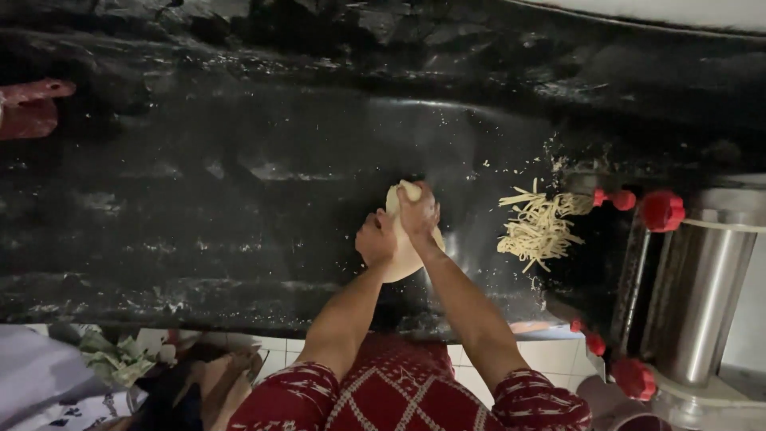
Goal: The person kneads a ball of dough by hand on a black countertop. They repeatedly fold, press, and turn the dough to develop its texture. A pasta machine and a pile of cut noodles are visible nearby.
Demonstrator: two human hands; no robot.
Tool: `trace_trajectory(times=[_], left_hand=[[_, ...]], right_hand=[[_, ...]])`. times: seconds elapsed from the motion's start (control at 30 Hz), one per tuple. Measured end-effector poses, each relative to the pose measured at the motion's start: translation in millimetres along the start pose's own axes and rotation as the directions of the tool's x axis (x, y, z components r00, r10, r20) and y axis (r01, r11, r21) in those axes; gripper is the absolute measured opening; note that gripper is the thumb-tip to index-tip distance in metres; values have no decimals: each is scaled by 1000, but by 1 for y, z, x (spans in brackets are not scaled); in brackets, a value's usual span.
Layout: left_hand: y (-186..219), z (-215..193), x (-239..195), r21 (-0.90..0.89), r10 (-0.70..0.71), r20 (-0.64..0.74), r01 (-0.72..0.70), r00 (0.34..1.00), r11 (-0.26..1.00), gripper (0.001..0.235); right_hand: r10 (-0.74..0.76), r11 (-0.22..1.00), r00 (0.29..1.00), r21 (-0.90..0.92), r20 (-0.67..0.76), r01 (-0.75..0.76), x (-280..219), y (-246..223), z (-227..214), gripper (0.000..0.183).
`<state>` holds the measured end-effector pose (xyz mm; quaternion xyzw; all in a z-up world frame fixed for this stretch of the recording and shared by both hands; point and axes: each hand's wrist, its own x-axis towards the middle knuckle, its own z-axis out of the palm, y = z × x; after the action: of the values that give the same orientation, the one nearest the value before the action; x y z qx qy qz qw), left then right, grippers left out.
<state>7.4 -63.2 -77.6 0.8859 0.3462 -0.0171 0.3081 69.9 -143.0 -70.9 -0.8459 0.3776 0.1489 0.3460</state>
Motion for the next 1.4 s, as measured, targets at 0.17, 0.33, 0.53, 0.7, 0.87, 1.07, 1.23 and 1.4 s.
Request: trace_trajectory(times=[0.17, 0.33, 0.53, 0.7, 0.87, 1.07, 1.23, 1.4], left_hand=[[-6, 8, 17, 8, 41, 37, -41, 998, 999, 50], [-1, 1, 29, -73, 185, 33, -182, 982, 981, 52], [-6, -18, 42, -204, 261, 75, -241, 962, 949, 62], [-22, -38, 15, -159, 463, -21, -460, 886, 874, 41], [-44, -22, 32, -412, 387, 146, -299, 911, 860, 35], [62, -120, 11, -327, 288, 664, -78, 691, 942, 60], [85, -167, -23, 154, 140, 806, -432, 575, 888, 77], [87, -168, -41, 235, 102, 769, -427, 631, 873, 79]], right_hand=[[-36, 995, 996, -90, 83, 44, 2, -14, -1, 65], [-107, 984, 989, -131, 106, 120, -21, -37, -7, 57], [-457, 865, 887, -270, -71, 424, -25, -15, 22, 51], [-687, 595, 107, -471, -719, 651, -89, -27, -10, 48], [-881, 373, 343, -35, -325, 927, -94, 59, -30, 46], [-917, 93, 67, -48, -392, 994, -123, 80, -54, 44], [-932, 32, -28, -160, -360, 987, -140, 98, -42, 31], [-951, 8, -4, -39, -310, 999, -168, 101, -46, 34]])
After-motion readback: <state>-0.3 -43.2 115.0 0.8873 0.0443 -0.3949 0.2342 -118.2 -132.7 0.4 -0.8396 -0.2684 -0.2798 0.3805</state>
